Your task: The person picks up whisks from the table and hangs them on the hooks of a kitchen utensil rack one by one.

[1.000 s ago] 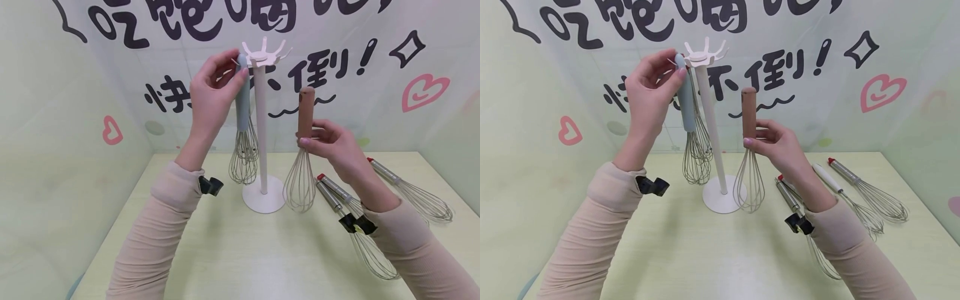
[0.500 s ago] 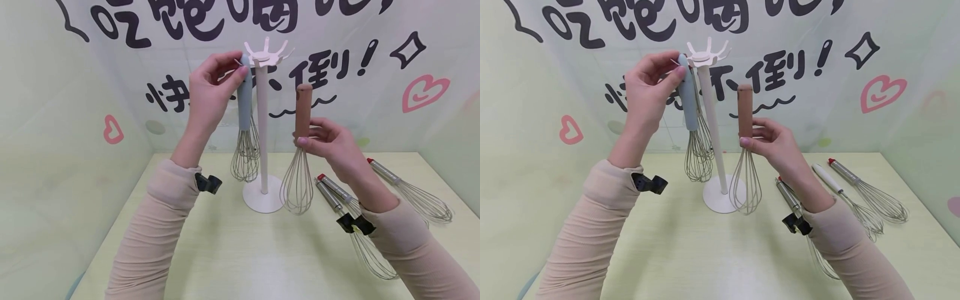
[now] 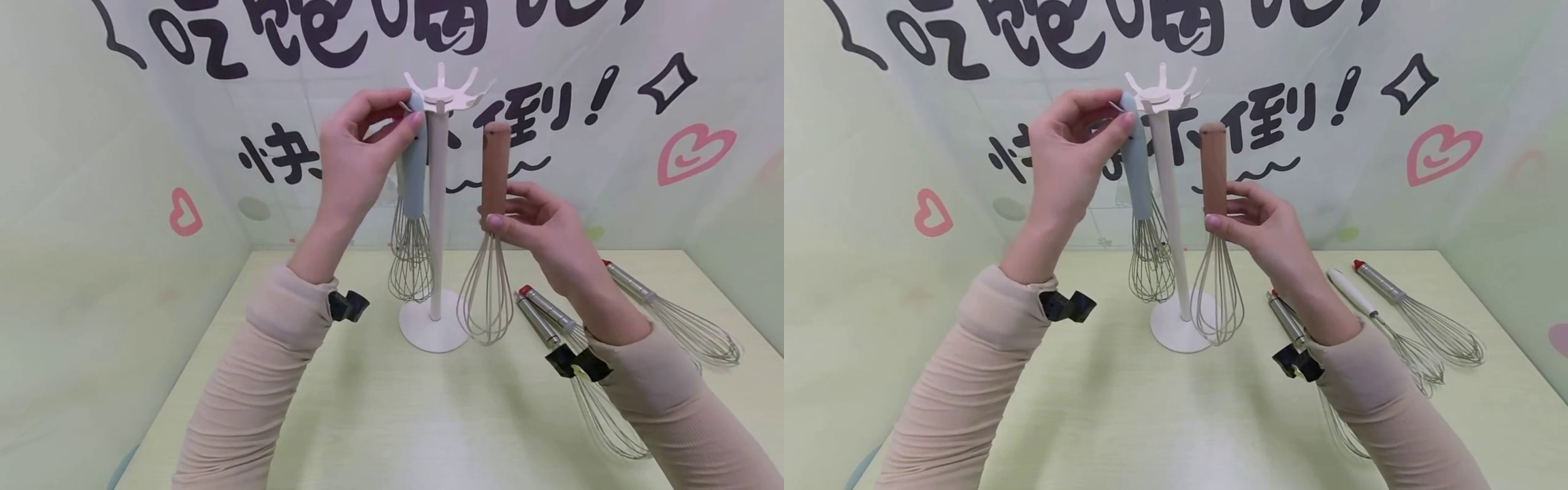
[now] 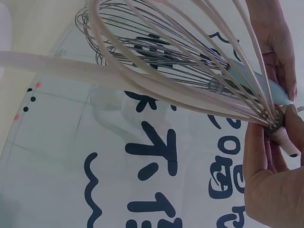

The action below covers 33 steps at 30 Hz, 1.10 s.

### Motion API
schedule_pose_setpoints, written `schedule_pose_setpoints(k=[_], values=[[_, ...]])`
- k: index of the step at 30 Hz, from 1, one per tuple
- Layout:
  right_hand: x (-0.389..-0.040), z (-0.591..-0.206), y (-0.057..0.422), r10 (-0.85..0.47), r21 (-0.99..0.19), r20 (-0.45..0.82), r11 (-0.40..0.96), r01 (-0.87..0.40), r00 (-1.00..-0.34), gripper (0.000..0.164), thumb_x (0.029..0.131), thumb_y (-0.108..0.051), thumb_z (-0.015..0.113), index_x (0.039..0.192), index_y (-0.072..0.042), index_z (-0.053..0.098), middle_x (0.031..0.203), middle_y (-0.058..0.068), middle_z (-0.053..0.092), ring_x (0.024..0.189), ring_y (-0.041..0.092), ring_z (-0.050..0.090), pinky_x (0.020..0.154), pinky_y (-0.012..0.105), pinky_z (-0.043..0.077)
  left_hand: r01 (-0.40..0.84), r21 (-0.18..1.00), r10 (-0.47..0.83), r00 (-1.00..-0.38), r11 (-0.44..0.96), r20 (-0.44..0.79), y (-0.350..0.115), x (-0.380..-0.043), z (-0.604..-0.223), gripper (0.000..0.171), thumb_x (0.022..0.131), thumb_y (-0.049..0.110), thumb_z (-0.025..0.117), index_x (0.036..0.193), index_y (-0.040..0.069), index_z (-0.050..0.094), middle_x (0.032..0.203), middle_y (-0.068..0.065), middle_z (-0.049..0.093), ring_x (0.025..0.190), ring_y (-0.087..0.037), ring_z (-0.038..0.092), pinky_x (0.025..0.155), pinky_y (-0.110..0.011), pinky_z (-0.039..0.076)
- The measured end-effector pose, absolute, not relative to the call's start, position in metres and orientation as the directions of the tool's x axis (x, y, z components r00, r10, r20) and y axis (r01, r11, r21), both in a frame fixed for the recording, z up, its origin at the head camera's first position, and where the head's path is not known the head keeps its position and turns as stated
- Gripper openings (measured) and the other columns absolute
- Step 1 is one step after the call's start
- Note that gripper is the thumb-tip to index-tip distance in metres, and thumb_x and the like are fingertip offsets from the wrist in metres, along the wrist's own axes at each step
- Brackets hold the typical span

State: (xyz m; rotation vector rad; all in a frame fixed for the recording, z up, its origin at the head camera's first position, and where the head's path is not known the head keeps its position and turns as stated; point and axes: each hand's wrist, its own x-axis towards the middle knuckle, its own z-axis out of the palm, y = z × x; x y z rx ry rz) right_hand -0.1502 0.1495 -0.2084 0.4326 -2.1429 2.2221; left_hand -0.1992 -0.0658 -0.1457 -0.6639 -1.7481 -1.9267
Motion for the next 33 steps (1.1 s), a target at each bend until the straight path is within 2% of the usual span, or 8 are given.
schedule_pose_setpoints(k=[6,13,18,23,33], values=[[-0.148,-0.204,0.147,-0.154,-0.97,0.242,-0.052,-0.237,-0.958,0.033,0.084,-0.007,0.072,0.112,-0.021,0.062,0.097,-0.008,0.07,0.088,0.007,0.068,0.081,0.018,0.055,0.656,0.752,-0.002,-0.754,-0.066,0.657,-0.06,-0.193,-0.146,0.027,0.08,-0.002,0.072,0.105,-0.009,0.066,0.103,-0.015,0.066,0.094,-0.015,0.064,0.093,-0.024,0.055],[-0.145,-0.195,0.143,-0.091,-0.96,0.273,0.044,-0.278,-0.958,0.036,0.083,-0.005,0.072,0.114,-0.02,0.06,0.099,-0.006,0.067,0.09,0.01,0.063,0.079,0.014,0.053,0.702,0.712,0.002,-0.712,0.013,0.702,-0.061,-0.193,-0.147,0.03,0.08,0.0,0.073,0.107,-0.008,0.065,0.105,-0.017,0.064,0.09,-0.014,0.061,0.091,-0.025,0.055],[-0.142,-0.19,0.138,-0.095,-0.948,0.314,0.011,-0.317,-0.945,0.037,0.083,-0.004,0.071,0.116,-0.015,0.061,0.1,-0.002,0.065,0.088,0.009,0.067,0.082,0.016,0.054,0.674,0.735,-0.018,-0.736,0.078,0.677,-0.064,-0.197,-0.148,0.043,0.077,0.005,0.077,0.116,-0.004,0.061,0.115,-0.015,0.061,0.101,-0.016,0.06,0.096,-0.022,0.051],[-0.141,-0.187,0.133,-0.099,-0.932,0.361,0.003,-0.363,-0.927,0.038,0.082,-0.002,0.071,0.117,-0.012,0.062,0.099,-0.001,0.065,0.084,0.009,0.07,0.082,0.018,0.055,0.649,0.756,-0.056,-0.755,0.081,0.654,-0.068,-0.2,-0.148,0.05,0.076,0.004,0.078,0.122,-0.002,0.059,0.123,-0.014,0.058,0.111,-0.017,0.055,0.1,-0.02,0.048],[-0.139,-0.182,0.126,-0.065,-0.925,0.378,0.007,-0.379,-0.923,0.04,0.082,-0.003,0.071,0.12,-0.01,0.061,0.101,-0.001,0.065,0.086,0.01,0.069,0.081,0.018,0.055,0.584,0.812,-0.032,-0.812,0.002,0.583,-0.069,-0.205,-0.149,0.046,0.079,0.006,0.076,0.122,0.001,0.06,0.113,-0.01,0.063,0.101,-0.018,0.061,0.097,-0.021,0.051]])
